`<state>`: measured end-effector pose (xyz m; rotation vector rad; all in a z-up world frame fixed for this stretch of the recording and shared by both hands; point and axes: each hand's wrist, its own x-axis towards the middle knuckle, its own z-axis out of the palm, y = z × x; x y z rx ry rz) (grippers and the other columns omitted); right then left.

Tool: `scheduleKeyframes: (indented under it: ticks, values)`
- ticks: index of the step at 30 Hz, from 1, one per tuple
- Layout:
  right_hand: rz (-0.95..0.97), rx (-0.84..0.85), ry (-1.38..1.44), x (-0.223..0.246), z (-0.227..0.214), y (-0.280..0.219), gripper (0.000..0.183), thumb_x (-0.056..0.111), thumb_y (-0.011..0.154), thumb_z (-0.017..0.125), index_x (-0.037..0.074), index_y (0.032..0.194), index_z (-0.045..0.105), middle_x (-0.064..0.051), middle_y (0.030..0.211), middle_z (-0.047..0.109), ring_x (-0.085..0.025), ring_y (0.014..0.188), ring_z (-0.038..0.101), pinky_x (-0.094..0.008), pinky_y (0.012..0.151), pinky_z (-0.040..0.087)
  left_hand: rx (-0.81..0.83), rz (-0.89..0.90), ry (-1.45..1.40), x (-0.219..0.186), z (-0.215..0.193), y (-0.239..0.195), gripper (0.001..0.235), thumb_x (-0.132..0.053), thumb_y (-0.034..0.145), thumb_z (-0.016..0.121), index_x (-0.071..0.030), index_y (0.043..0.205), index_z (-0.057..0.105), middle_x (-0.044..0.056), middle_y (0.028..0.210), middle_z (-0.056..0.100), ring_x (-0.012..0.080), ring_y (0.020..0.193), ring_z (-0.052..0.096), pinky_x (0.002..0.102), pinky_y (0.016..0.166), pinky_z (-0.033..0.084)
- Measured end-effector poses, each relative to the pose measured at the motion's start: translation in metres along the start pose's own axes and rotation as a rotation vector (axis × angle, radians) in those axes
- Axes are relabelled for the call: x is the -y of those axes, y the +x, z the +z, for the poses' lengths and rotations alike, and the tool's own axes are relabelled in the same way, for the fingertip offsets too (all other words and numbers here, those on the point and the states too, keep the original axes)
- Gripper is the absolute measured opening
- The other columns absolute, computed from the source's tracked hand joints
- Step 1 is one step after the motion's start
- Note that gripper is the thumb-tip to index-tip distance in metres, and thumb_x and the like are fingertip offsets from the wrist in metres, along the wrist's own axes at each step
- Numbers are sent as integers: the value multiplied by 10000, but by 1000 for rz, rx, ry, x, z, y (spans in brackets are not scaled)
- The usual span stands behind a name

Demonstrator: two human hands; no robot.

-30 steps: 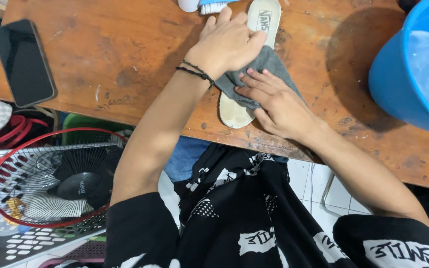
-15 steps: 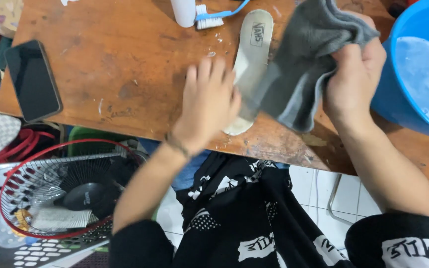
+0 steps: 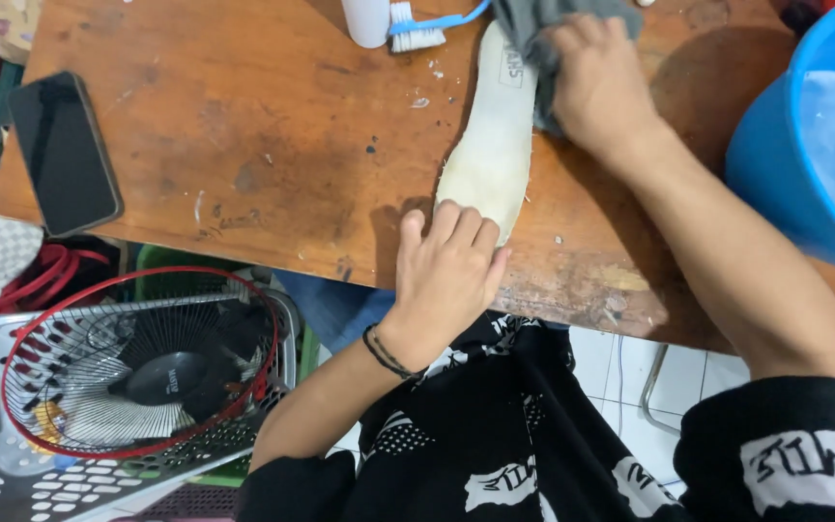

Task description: The person scrubs a white shoe insole with a blue brush and a white cleaning liquid, then wipes it with a gray cloth. The person repeats the scrubbing and wiping steps multiple times on the same insole.

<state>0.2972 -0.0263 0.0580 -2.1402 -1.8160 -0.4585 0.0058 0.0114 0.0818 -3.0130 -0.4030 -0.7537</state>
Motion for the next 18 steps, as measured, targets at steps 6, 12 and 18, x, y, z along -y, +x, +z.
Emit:
scheduleKeyframes:
  ticks: [6, 12, 18]
  values:
    - [-97, 36, 322, 122, -104, -19, 310, 21, 865, 489, -28, 1124, 651, -222, 993, 634, -390, 858, 550, -511, 746, 431, 11, 39, -146, 17, -7, -12, 160, -298, 846, 672, -149, 789, 677, -3, 814, 606, 229, 937, 522, 439, 814, 356]
    - [-77, 100, 178, 94, -57, -52, 322, -38, 824, 554, 1, 1105, 705, -133, 1005, 702, -323, 806, 615, -468, 646, 492, -40, 14, -56, 11, -14, -17, 118, -283, 871, 666, -169, 884, 637, -28, 1046, 651, 183, 1009, 557, 419, 807, 351]
    - [104, -10, -349, 35, -56, -48, 418, 70, 819, 571, 56, 1218, 695, -180, 1053, 616, -381, 877, 545, -501, 608, 421, -38, -9, -73, 8, -16, -21, 120, -279, 858, 659, -168, 856, 613, -13, 1000, 604, 197, 1016, 548, 434, 819, 331]
